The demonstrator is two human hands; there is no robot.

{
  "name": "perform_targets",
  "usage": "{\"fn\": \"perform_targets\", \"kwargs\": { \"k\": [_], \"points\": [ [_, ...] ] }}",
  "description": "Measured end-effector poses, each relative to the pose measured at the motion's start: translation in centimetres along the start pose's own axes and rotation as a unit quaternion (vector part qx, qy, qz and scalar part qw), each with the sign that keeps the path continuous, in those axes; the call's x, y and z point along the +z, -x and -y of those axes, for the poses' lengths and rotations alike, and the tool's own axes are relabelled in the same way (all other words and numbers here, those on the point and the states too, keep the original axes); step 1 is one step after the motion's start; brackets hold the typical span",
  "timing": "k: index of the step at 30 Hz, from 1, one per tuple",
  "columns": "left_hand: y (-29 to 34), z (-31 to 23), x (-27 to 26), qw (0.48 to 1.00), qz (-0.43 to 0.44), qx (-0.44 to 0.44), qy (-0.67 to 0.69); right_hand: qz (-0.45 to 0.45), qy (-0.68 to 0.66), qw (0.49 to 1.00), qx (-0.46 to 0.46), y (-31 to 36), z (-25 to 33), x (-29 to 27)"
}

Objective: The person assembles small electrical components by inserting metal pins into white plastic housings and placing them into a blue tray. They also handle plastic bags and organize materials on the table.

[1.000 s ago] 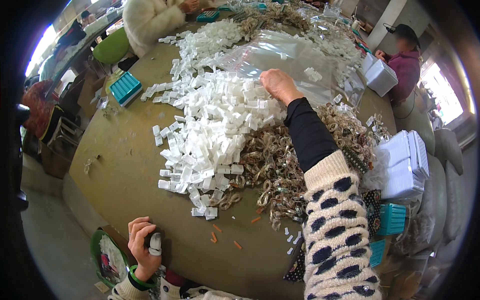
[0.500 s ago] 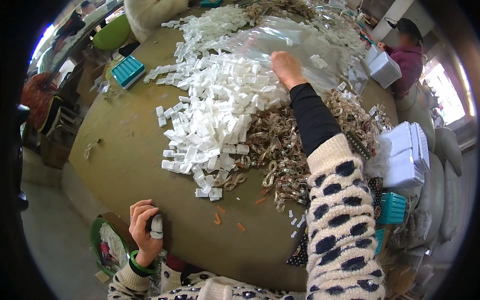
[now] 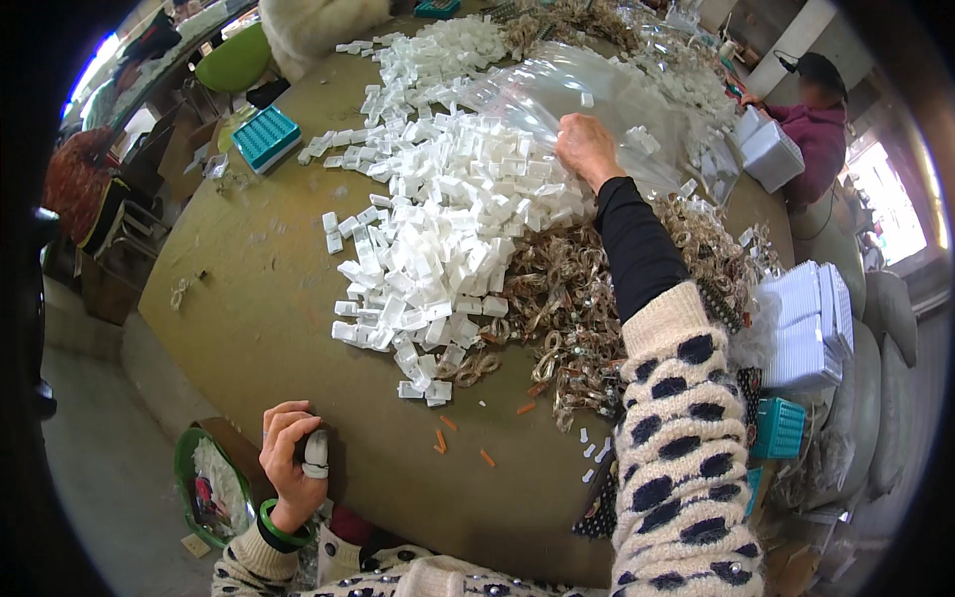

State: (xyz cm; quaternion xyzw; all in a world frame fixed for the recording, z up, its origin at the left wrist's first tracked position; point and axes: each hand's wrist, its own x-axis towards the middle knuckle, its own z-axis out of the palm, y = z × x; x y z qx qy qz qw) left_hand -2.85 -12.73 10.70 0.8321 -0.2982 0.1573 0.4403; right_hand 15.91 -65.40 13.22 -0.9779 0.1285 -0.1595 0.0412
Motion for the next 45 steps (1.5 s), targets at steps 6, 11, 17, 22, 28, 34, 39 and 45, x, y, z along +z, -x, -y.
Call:
{"fn": "perform_targets", "kwargs": {
  "k": [6, 11, 17, 22, 28, 34, 39, 45],
  "points": [
    [0.0, 0.0, 0.0, 1.0, -0.004, -0.004, 0.01, -0.095, -0.036, 0.994, 0.039, 0.6, 0.2, 0.4],
    [0.1, 0.0, 0.1, 1.0, -0.001, -0.007, 0.009, -0.043, -0.135, 0.988, 0.067, 0.2, -0.7, -0.3],
    [0.1, 0.0, 0.1, 1.0, 0.001, -0.008, 0.012, 0.016, -0.375, 0.914, 0.157, 0.2, -1.0, -1.4],
    [0.2, -0.1, 0.1, 1.0, 0.001, -0.008, 0.001, 0.032, -0.499, 0.842, 0.202, 0.4, -0.9, -2.5],
    [0.2, 0.0, 0.1, 1.0, -0.019, -0.005, 0.012, -0.089, -0.357, 0.914, 0.168, 0.2, -0.5, -1.3],
    [0.4, 0.2, 0.2, 0.999, -0.034, -0.003, 0.004, -0.277, -0.267, 0.89, 0.244, -0.8, -0.4, -2.6],
    [0.4, -0.1, 0.2, 0.999, -0.05, 0.0, -0.003, -0.374, 0.125, 0.904, -0.165, -1.0, 1.6, -6.1],
    [0.8, 0.5, 0.3, 0.998, -0.051, 0.024, 0.009, -0.276, -0.365, 0.889, 0.002, 0.9, 12.8, -7.2]
  ]
}}
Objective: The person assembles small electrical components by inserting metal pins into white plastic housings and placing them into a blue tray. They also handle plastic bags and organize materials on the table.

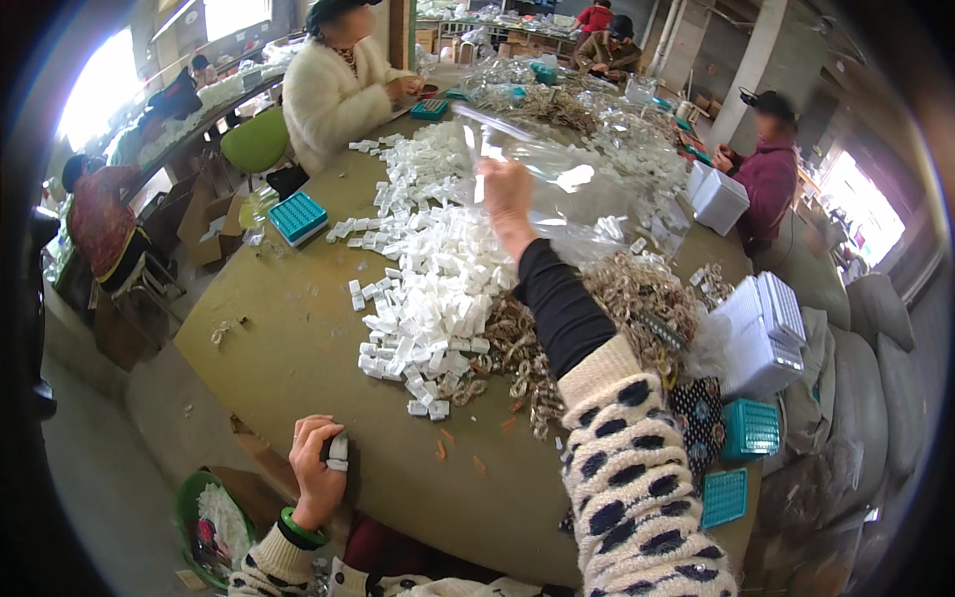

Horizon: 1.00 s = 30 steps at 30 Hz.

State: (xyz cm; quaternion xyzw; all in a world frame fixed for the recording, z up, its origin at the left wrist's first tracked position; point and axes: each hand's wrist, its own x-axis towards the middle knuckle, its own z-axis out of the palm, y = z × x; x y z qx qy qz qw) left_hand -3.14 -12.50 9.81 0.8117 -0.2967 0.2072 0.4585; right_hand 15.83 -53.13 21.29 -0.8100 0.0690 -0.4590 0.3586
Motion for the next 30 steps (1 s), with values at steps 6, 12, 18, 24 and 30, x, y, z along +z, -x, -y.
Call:
{"fn": "perform_targets", "kwargs": {
  "k": [6, 12, 18, 24, 30],
  "points": [
    [-1.8, 0.4, -0.1, 0.928, -0.021, -0.195, 0.317, 0.116, -0.086, 0.945, -0.293, 9.5, 12.3, 1.3],
    [-4.3, 0.0, -1.4, 0.524, -0.031, -0.246, 0.815, 0.313, -0.108, 0.867, -0.372, 24.5, 20.9, -1.3],
    [-2.0, -0.6, -2.9, 0.603, -0.06, -0.279, 0.745, 0.414, -0.253, 0.846, -0.219, 27.3, 22.7, -3.2],
    [-1.3, -4.8, -4.5, 0.776, -0.055, -0.153, 0.609, 0.194, -0.265, 0.942, -0.073, 25.3, 23.6, 0.8],
    [-2.5, -5.9, -9.0, 0.632, 0.024, -0.117, 0.766, 0.181, -0.146, 0.941, -0.246, 28.2, 28.4, 2.1]
  ]
}}
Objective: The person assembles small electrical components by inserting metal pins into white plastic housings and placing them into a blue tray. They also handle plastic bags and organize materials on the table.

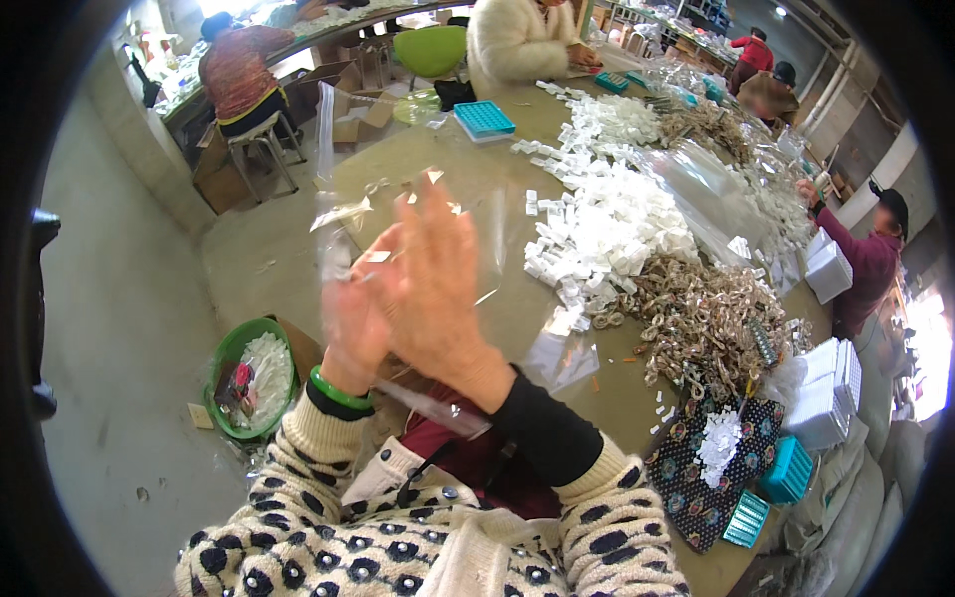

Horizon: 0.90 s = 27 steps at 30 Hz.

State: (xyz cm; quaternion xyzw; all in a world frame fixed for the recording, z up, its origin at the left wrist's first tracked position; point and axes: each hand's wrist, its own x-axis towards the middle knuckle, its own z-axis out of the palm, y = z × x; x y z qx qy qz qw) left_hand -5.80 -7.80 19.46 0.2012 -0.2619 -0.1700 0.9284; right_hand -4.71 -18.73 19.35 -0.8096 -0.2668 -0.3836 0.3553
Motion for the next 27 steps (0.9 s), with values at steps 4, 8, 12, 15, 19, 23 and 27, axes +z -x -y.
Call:
{"fn": "perform_targets", "kwargs": {
  "k": [4, 8, 12, 15, 19, 23, 27],
  "points": [
    [1.2, 1.7, 0.1, 0.97, -0.027, 0.203, -0.13, 0.04, -0.059, 0.997, -0.005, 1.3, 3.1, 3.2],
    [3.7, 0.7, -0.2, 0.974, -0.206, 0.038, -0.087, 0.074, -0.061, 0.994, 0.056, -0.4, 2.7, 4.8],
    [4.6, -1.0, 0.5, 0.947, -0.149, 0.239, -0.156, 0.121, -0.032, 0.989, 0.075, 0.1, 8.8, 4.7],
    [5.5, -1.9, 1.6, 0.954, -0.189, 0.165, -0.163, 0.072, -0.163, 0.984, 0.002, -1.1, 9.0, 3.8],
    [5.7, -1.8, 1.4, 0.962, -0.2, 0.123, -0.137, 0.112, -0.192, 0.974, 0.037, -2.2, 6.1, 6.0],
    [6.4, -2.7, 0.0, 0.909, -0.167, 0.245, -0.294, 0.105, -0.211, 0.97, 0.051, 2.0, 8.6, 7.3],
    [7.4, -4.3, 0.1, 0.873, -0.151, 0.263, -0.381, 0.05, -0.288, 0.95, 0.111, 2.3, 9.4, 6.2]
  ]
}}
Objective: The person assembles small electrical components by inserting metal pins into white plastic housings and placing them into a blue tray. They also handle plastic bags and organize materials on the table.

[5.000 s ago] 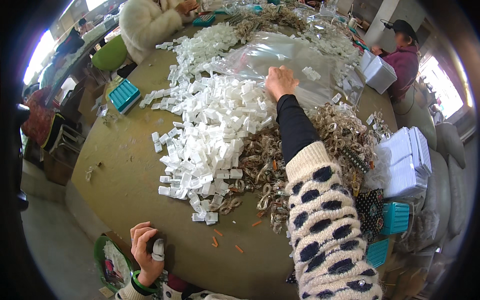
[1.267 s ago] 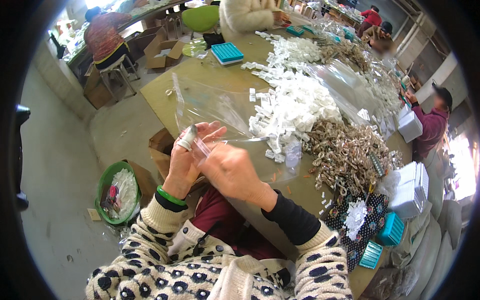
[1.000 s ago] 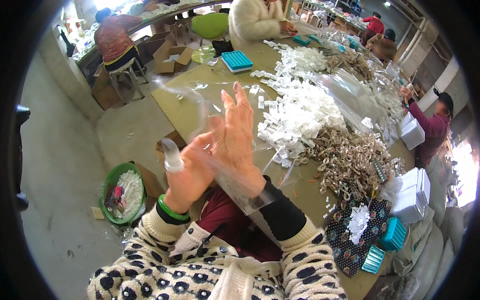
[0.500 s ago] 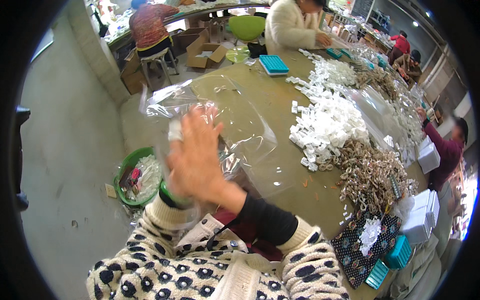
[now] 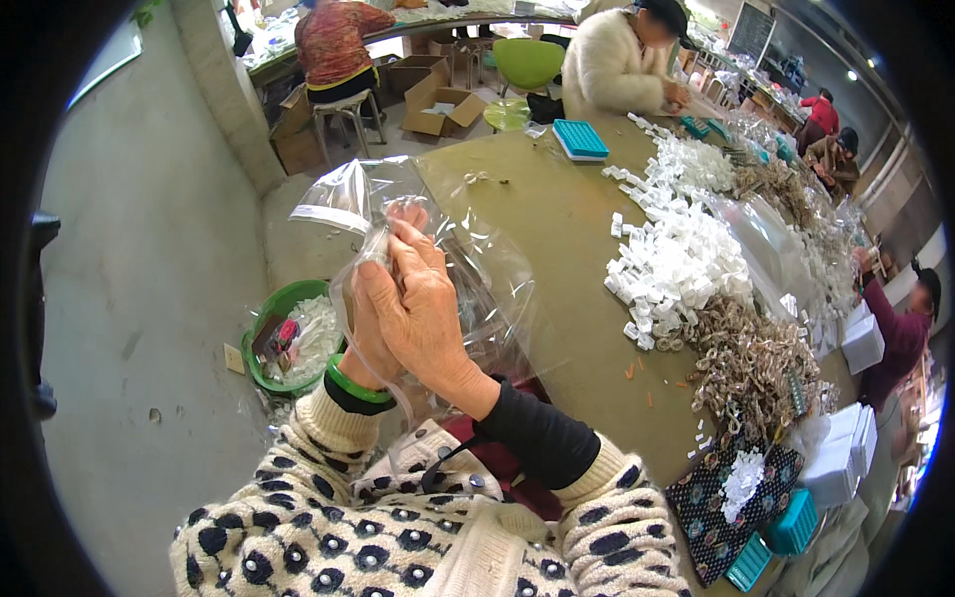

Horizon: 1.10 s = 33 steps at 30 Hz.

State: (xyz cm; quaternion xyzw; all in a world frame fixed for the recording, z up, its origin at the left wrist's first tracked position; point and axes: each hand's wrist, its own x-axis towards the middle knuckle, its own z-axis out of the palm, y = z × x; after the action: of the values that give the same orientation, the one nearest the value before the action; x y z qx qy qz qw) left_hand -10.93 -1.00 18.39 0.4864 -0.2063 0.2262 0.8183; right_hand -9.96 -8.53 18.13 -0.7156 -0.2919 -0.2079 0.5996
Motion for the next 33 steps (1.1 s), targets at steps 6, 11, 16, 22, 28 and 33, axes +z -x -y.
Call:
{"fn": "perform_targets", "kwargs": {
  "k": [6, 11, 16, 22, 28, 33],
  "points": [
    [-2.2, -1.0, -1.1, 0.974, -0.169, -0.121, 0.095, 0.006, -0.106, 0.986, 0.132, -1.0, 1.4, -0.1],
    [-0.1, -1.1, -1.6, 0.986, -0.095, -0.139, 0.003, -0.05, -0.105, 0.991, 0.06, -0.9, 1.9, 0.4],
    [1.9, -1.0, -1.1, 0.986, -0.044, -0.11, 0.118, 0.076, -0.001, 0.997, 0.014, -1.0, 2.1, 1.6],
    [2.4, -0.4, -1.2, 0.984, -0.098, -0.015, -0.147, 0.131, -0.146, 0.97, 0.145, -1.0, 2.7, 0.9],
    [1.1, 0.0, -2.1, 0.98, -0.13, -0.023, -0.146, 0.026, -0.221, 0.954, 0.202, -2.0, 3.2, 0.8],
    [1.5, 0.3, -2.0, 0.973, -0.129, -0.01, -0.192, 0.083, -0.253, 0.927, 0.265, -2.9, 2.4, -0.9]
  ]
}}
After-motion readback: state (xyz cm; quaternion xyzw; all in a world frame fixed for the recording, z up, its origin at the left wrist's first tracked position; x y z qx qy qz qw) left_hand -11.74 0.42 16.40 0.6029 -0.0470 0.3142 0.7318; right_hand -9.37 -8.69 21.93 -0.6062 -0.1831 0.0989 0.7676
